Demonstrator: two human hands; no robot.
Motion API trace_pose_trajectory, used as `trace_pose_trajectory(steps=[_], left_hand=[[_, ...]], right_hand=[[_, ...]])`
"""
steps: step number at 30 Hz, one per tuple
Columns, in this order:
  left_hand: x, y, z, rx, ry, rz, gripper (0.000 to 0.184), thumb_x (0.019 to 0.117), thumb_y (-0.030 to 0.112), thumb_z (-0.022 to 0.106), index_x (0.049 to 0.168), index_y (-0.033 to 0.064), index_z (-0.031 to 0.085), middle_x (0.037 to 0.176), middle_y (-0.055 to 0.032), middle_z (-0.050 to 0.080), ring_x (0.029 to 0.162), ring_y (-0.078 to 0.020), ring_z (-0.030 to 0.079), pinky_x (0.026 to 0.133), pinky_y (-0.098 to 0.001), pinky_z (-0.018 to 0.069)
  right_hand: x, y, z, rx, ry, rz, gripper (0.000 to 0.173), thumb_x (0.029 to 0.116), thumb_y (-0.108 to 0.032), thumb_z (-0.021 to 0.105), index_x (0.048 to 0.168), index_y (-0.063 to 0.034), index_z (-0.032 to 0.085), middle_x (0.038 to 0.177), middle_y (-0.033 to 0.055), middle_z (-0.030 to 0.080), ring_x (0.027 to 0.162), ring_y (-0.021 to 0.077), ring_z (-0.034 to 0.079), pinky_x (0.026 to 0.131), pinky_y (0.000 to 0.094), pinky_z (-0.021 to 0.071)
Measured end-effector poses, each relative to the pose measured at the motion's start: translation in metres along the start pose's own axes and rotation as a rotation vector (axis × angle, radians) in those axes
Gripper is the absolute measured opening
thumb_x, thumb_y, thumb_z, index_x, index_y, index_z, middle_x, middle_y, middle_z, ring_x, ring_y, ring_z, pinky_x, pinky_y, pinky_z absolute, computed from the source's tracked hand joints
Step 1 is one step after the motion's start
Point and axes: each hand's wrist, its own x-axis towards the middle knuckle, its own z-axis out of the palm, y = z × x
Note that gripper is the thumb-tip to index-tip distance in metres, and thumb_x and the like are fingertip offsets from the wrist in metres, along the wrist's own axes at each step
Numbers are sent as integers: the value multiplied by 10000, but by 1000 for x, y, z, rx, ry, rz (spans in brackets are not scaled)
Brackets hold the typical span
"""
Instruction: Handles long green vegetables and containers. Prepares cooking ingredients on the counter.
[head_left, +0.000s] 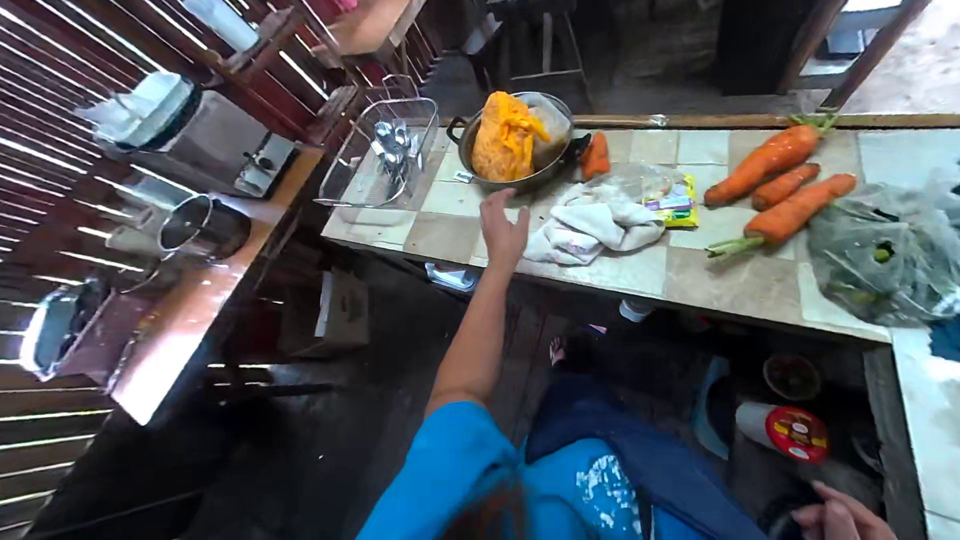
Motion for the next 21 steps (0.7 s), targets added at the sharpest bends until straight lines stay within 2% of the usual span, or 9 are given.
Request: trace_pose_trajectory(steps=[4,6,8,11,13,15,17,19,21], left_hand=[[89,-26,-25,-10,-42,15,466,996,184,592,1407,-30,544,1416,-294,526,1317,-392,518,1081,-503,441],[133,-30,-30,17,-140,29,448,996,183,598,1401,-6,563,1432,-286,515,1290,-380,544,1063,-493,468],[173,-32,-30,51,-225,84,488,967,186,641,1412,5,556,1435,-302,494,1268,-410,540,1035,-525,472],[223,-32,-23,111,-370,220,640,902,176,741,1478,35,501,1540,-295,389,1334,-447,493,1049,-563,476],[246,-31,-13,186,-484,321,749,875,139,781,1538,53,444,1621,-271,303,1435,-480,386,1137,-618,379],[261,-32,-7,290,-584,399,774,880,115,774,1563,70,412,1621,-249,334,1399,-531,404,1112,-678,360],[269,-36,-4,322,-645,444,687,888,65,753,1519,59,480,1548,-239,447,1325,-537,467,1051,-690,401],[274,-41,-4,306,-635,514,457,913,52,721,1361,38,635,1374,-247,578,1218,-509,540,998,-658,449],[277,-51,-4,289,-591,590,289,927,34,690,1215,10,706,1174,-250,654,1112,-481,597,941,-616,488]], right_hand=[[60,-6,83,-195,143,-100,270,1044,-20,463,1071,216,591,908,79,662,721,-86,609,685,96,527],[89,-19,123,-353,157,-214,304,1050,-39,474,1062,239,598,914,218,672,731,-13,627,706,130,531],[124,-37,161,-452,156,-371,326,1055,-77,496,1031,219,631,873,281,676,708,71,642,697,167,532],[172,-65,211,-563,111,-558,338,1077,-171,489,1036,106,679,799,249,676,676,182,647,662,245,536],[203,-81,243,-570,65,-637,346,1073,-193,489,1031,74,705,753,221,676,634,214,637,609,290,526],[230,-94,275,-562,-20,-664,325,1066,-190,500,1045,48,721,770,199,688,652,218,637,616,301,525],[253,-105,306,-597,-98,-653,302,1050,-184,520,1046,22,740,792,188,711,686,249,674,636,351,549],[276,-113,335,-653,-186,-623,295,1025,-175,526,1043,17,750,812,199,717,706,321,699,618,456,559],[300,-120,365,-714,-302,-564,288,1007,-176,529,1050,12,743,883,220,714,779,390,707,634,539,556]])
